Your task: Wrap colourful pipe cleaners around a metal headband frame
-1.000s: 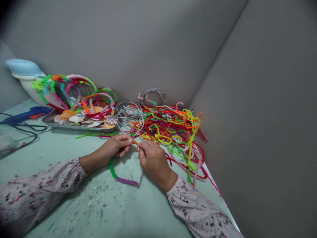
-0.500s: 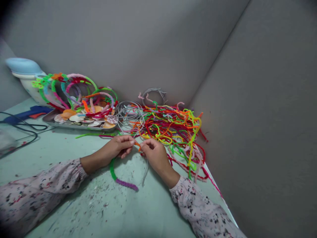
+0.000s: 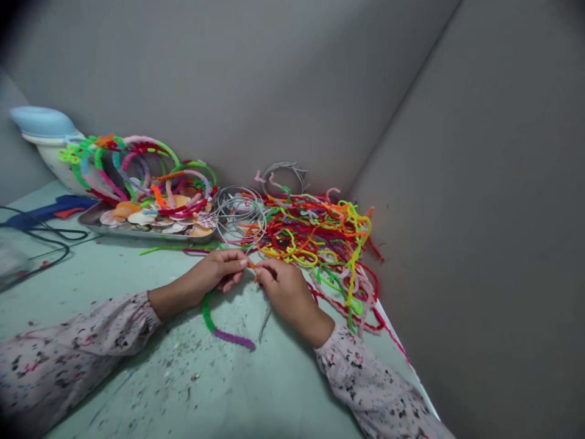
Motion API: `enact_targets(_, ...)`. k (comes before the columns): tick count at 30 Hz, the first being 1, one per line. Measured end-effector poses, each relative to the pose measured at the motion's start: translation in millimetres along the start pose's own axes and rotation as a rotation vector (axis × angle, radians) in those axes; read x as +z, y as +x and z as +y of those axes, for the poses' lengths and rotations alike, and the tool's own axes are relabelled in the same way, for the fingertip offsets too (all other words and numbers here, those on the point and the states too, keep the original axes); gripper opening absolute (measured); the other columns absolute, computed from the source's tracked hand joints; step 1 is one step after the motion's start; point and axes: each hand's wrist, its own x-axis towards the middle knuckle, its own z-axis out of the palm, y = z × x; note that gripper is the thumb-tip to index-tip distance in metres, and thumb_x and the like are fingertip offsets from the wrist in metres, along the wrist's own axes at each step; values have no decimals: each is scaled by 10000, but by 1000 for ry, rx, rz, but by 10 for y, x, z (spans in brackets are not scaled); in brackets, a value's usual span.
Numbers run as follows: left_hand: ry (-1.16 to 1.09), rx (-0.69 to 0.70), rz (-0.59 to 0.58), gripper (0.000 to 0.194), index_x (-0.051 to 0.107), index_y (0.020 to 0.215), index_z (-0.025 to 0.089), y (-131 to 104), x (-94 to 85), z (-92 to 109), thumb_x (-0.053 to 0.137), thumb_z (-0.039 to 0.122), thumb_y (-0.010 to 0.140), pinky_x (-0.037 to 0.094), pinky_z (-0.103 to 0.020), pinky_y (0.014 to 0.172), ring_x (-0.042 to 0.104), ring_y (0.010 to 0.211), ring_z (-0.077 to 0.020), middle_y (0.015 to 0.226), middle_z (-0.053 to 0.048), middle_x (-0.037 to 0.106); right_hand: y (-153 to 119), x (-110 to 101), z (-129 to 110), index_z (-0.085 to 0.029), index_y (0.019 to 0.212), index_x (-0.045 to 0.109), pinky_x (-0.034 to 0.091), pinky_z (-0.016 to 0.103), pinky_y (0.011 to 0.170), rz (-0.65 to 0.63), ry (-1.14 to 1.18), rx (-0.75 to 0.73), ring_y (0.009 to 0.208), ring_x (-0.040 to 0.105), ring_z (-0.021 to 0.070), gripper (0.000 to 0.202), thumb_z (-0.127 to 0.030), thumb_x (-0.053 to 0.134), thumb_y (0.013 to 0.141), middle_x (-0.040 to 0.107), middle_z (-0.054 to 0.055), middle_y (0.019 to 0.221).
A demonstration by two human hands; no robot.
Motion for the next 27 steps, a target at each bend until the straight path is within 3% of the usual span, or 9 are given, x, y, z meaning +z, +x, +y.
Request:
enact_targets(5,0,-6,3,234,530,731,161,-1,8,1,574,384,784,238,-163,380,392,389,-37,555,51,493,-43,39,14,-189,921,655,430,272,666,69,-375,-205,737,612,167,172,-212,487,899,684,39,828)
enact_targets(12,-17,-23,-20,238,525,725,162,8,15,-11,575,386,788,263,-160,382,385,388,-39,533,56,476,-73,75,26,-160,838,615,398,298,629,112,-724,-327,701,581,188,203,-218,441,924,635,68,772)
enact_targets(27,-23,-26,-9,231,517,717,167,17,8,-9,592,378,775,251,-168,377,397,376,-41,533,54,500,-91,16,14,-175,850,602,385,297,632,108,-726,-388,721,568,188,163,-214,454,907,625,60,771)
